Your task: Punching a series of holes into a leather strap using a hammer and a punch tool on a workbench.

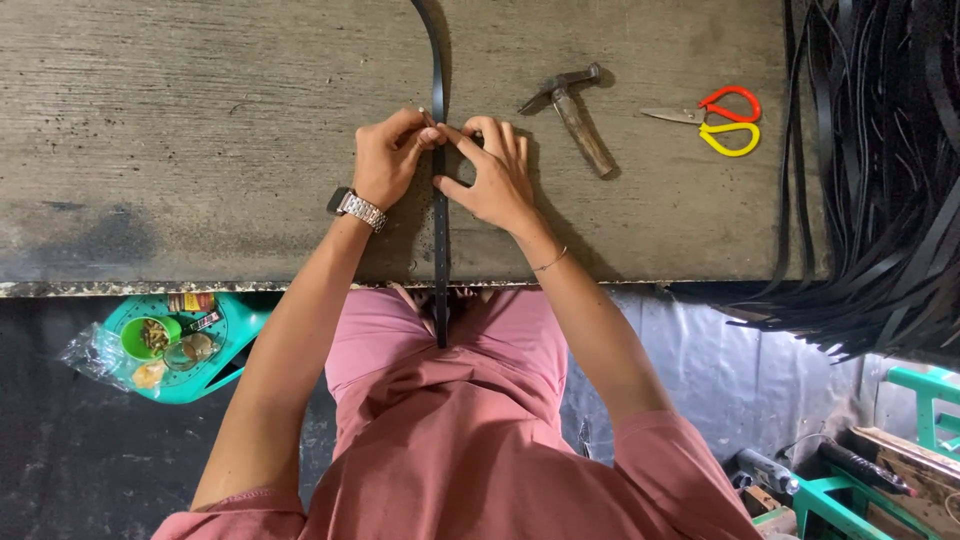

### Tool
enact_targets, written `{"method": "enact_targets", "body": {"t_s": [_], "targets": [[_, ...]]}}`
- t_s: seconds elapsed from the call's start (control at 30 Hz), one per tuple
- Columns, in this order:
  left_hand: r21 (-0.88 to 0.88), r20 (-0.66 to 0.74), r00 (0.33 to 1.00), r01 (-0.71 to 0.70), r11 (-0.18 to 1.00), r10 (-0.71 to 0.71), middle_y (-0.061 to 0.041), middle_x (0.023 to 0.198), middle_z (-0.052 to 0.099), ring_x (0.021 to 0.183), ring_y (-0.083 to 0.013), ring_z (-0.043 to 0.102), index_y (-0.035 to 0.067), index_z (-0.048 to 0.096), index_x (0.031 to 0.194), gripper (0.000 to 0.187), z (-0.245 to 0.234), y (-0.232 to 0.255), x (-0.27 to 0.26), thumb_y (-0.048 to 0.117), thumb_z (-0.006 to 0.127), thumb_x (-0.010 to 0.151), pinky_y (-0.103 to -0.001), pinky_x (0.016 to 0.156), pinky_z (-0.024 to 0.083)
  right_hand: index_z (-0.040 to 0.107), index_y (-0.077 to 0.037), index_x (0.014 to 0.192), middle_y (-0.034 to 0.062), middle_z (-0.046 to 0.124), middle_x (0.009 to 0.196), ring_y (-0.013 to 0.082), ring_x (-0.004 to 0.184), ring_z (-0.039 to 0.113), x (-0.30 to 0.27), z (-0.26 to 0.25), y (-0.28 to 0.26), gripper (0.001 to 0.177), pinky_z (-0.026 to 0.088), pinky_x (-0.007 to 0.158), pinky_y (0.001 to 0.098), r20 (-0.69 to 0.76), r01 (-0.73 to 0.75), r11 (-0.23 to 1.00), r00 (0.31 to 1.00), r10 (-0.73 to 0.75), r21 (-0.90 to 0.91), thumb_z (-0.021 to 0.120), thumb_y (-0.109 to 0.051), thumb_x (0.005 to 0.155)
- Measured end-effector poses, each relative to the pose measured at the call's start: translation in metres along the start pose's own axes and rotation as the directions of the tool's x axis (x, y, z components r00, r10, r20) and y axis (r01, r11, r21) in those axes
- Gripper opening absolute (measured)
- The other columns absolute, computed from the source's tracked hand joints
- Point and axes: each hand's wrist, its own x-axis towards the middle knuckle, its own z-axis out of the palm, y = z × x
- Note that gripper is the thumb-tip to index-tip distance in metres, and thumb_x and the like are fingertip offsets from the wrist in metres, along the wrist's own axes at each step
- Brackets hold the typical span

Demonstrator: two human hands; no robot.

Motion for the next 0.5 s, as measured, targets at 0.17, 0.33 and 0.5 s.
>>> {"method": "enact_targets", "body": {"t_s": [0.17,0.33,0.5], "targets": [[0.050,-0.002,1.000,-0.015,0.999,0.015,-0.001,0.074,0.076,0.078,-0.0249,0.077,0.018,0.078,0.099,0.004,0.007,-0.012,-0.004,0.014,0.078,0.099,-0.034,0.074,0.058,0.054,-0.028,0.147,-0.0011,0.040,0.119,0.0223,0.120,0.040,-0.001,0.006,0.007,0.068,0.030,0.099,0.0438,-0.018,0.005,1.000,1.000,-0.006,-0.007,0.077,-0.047,0.085],[0.120,0.014,0.996,-0.092,0.989,0.091,-0.008,0.075,0.074,0.079,-0.0336,0.075,0.014,0.075,0.098,0.005,0.012,-0.026,-0.005,0.012,0.078,0.098,-0.041,0.072,0.058,0.061,-0.025,0.138,0.0024,0.047,0.118,0.0238,0.116,0.045,0.000,0.007,0.020,0.054,0.033,0.098,0.0448,-0.155,0.016,0.992,0.988,0.003,0.122,0.074,-0.036,0.087],[0.141,0.032,0.992,-0.129,0.982,0.126,-0.012,0.078,0.074,0.081,-0.0375,0.074,0.013,0.073,0.097,0.005,0.014,-0.032,-0.007,0.011,0.077,0.098,-0.044,0.072,0.058,0.060,-0.021,0.133,0.0033,0.044,0.127,0.0304,0.115,0.047,-0.028,-0.032,0.062,0.053,0.040,0.091,0.0545,-0.511,-0.324,0.926,0.839,0.188,-0.192,0.077,-0.021,0.083]]}}
